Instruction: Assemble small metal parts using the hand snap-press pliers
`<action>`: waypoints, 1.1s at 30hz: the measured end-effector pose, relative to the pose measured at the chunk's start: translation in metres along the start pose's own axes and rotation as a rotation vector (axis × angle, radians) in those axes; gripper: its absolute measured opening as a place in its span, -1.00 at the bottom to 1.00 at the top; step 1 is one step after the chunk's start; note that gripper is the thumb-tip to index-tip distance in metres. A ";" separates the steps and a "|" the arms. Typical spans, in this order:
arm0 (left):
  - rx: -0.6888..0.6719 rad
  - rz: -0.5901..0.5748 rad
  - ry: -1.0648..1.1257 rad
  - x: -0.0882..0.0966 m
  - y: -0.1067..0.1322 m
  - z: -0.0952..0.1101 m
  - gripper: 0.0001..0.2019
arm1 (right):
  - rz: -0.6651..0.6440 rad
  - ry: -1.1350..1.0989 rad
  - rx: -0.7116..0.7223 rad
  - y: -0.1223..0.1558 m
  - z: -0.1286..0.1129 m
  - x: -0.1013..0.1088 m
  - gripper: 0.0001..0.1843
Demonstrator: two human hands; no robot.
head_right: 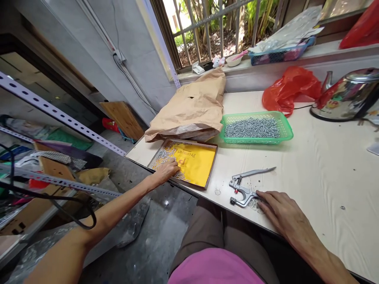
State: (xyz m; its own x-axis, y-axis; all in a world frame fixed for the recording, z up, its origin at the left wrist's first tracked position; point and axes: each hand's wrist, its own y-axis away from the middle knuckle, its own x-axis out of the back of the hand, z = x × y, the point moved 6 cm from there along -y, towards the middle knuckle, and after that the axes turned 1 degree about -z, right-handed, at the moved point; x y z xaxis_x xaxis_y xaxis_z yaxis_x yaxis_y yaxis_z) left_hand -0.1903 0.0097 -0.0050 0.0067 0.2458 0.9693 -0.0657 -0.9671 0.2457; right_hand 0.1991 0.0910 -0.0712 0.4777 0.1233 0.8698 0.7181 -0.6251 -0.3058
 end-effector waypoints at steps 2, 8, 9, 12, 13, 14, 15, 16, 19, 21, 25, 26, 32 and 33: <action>-0.007 0.019 0.008 0.002 -0.002 0.000 -0.78 | 0.000 0.015 -0.015 -0.002 -0.002 0.002 -0.58; 0.082 0.190 0.090 0.019 -0.012 -0.008 -0.80 | -0.053 0.079 -0.117 -0.015 -0.015 0.016 -0.63; 0.112 0.236 0.140 0.025 -0.014 -0.006 -0.82 | -0.060 0.086 -0.131 -0.018 -0.015 0.018 -0.64; 0.211 0.314 0.424 0.040 -0.018 0.022 -0.86 | -0.084 0.095 -0.161 -0.024 -0.017 0.021 -0.67; 0.242 0.301 0.568 0.041 -0.020 0.038 -0.85 | -0.092 0.099 -0.169 -0.025 -0.017 0.020 -0.68; 0.266 0.263 0.728 0.040 -0.022 0.057 -0.82 | -0.098 0.104 -0.176 -0.026 -0.017 0.020 -0.68; 0.282 0.196 0.892 0.036 -0.024 0.078 -0.80 | -0.100 0.114 -0.184 -0.026 -0.017 0.019 -0.69; 0.294 0.118 1.043 0.030 -0.028 0.100 -0.78 | -0.101 0.125 -0.191 -0.026 -0.017 0.019 -0.70; 0.325 -0.071 1.343 0.007 -0.044 0.153 -0.77 | -0.087 0.173 -0.211 -0.025 -0.017 0.017 -0.69; 0.353 -0.112 1.407 -0.009 -0.055 0.171 -0.78 | -0.078 0.204 -0.211 -0.023 -0.016 0.016 -0.67; 0.383 0.081 1.272 -0.027 -0.059 0.181 -0.87 | -0.027 0.145 -0.157 -0.010 -0.018 0.014 -0.60; 0.358 0.189 1.195 -0.028 -0.055 0.183 -0.92 | 0.000 0.115 -0.143 -0.005 -0.018 0.014 -0.60; 0.258 0.497 1.000 -0.049 -0.039 0.196 -0.92 | 0.111 -0.072 -0.046 0.008 0.002 -0.005 -0.44; 0.279 0.525 0.973 -0.051 -0.038 0.196 -0.91 | 0.151 -0.101 -0.069 0.008 0.007 -0.007 -0.42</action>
State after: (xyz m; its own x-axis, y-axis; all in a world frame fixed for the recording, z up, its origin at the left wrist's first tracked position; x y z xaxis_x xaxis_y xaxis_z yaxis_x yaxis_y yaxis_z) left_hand 0.0076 0.0211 -0.0619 -0.7409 -0.3646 0.5641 0.3929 -0.9164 -0.0763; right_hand 0.2053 0.0906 -0.0827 0.6283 0.0988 0.7717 0.5997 -0.6934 -0.3995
